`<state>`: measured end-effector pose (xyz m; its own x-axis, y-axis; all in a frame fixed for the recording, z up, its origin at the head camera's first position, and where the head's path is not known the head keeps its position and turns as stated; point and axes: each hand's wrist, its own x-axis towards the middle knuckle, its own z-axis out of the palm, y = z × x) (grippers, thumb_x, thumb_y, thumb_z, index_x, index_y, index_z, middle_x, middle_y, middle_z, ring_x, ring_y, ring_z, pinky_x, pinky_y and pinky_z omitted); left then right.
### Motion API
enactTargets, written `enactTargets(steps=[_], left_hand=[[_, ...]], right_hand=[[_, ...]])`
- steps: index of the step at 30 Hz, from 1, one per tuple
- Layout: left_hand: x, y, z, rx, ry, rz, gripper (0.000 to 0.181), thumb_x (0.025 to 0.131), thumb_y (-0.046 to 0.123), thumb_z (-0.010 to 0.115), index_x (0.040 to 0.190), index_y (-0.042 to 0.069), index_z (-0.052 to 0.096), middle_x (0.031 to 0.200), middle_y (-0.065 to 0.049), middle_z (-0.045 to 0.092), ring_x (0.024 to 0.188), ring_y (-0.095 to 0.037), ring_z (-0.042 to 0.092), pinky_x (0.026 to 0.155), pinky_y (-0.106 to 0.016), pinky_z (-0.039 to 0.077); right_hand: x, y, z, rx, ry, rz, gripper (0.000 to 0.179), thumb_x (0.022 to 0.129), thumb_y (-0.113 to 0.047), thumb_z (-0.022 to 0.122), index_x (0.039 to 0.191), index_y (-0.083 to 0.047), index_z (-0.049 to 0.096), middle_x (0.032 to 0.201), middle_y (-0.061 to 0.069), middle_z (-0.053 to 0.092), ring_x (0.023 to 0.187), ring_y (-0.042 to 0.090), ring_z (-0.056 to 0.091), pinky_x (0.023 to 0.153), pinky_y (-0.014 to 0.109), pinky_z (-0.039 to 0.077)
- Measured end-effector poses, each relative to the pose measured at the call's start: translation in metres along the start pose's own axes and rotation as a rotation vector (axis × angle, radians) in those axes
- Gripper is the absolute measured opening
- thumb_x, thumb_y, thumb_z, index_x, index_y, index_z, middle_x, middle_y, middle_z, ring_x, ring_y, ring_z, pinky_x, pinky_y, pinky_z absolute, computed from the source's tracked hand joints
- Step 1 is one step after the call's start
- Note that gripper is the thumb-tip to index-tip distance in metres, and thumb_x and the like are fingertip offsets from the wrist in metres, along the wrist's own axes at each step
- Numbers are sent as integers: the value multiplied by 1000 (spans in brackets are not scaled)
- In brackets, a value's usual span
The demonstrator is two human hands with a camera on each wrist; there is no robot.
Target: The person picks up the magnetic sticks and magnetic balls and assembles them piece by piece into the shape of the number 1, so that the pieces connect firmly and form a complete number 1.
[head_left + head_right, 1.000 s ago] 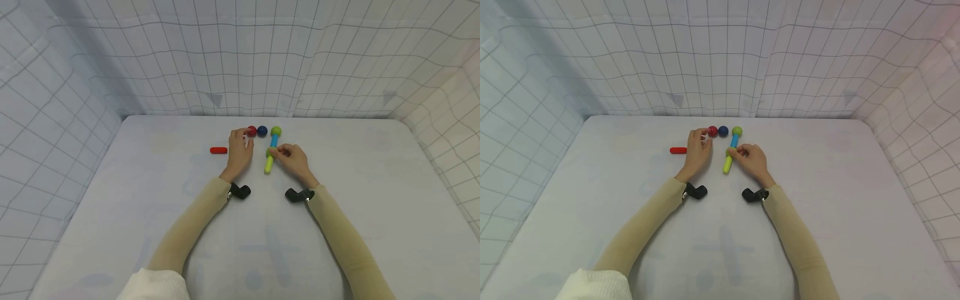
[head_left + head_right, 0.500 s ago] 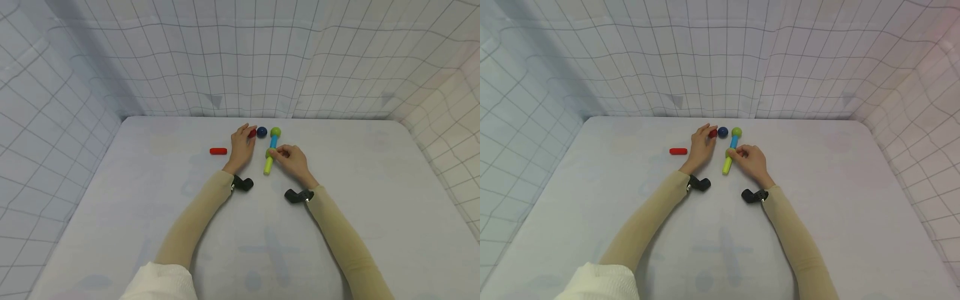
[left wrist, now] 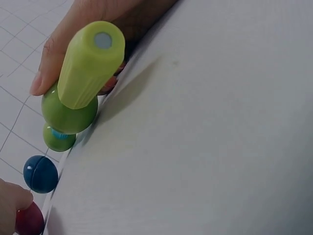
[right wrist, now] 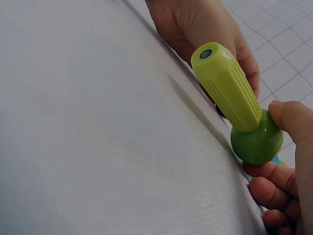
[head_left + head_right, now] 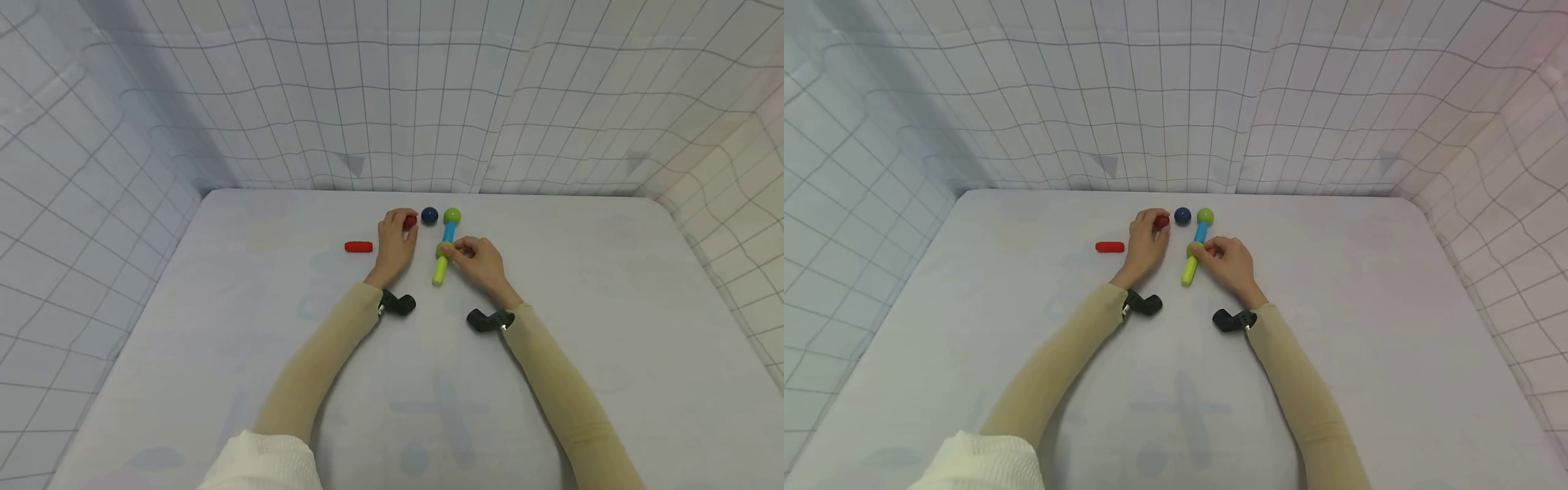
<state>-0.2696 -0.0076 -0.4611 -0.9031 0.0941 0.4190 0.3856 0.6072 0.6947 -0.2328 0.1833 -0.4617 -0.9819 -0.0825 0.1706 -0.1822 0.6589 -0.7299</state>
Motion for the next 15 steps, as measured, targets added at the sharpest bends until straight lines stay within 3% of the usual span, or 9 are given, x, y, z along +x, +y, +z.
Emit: enactTargets(steps=[7,15], left_hand=[[-5,2,-2,-40,1,-60,20,92,9,61,111,4,57,118,-15,53,105,-30,47,87,-37,36],[-11,2,-3,-46,-15,-56,11,93,9,61,100,6,54,102,-11,53,94,-26,45,81,-35,36]], right_hand=[[0,2,1,2,5,-7,37,89,-40,65,95,-5,72,77,6,59,74,21,45,64,32,33],[0,4,2,6,4,-21,37,89,-40,65,95,-4,72,76,6,59,74,22,45,64,32,33]])
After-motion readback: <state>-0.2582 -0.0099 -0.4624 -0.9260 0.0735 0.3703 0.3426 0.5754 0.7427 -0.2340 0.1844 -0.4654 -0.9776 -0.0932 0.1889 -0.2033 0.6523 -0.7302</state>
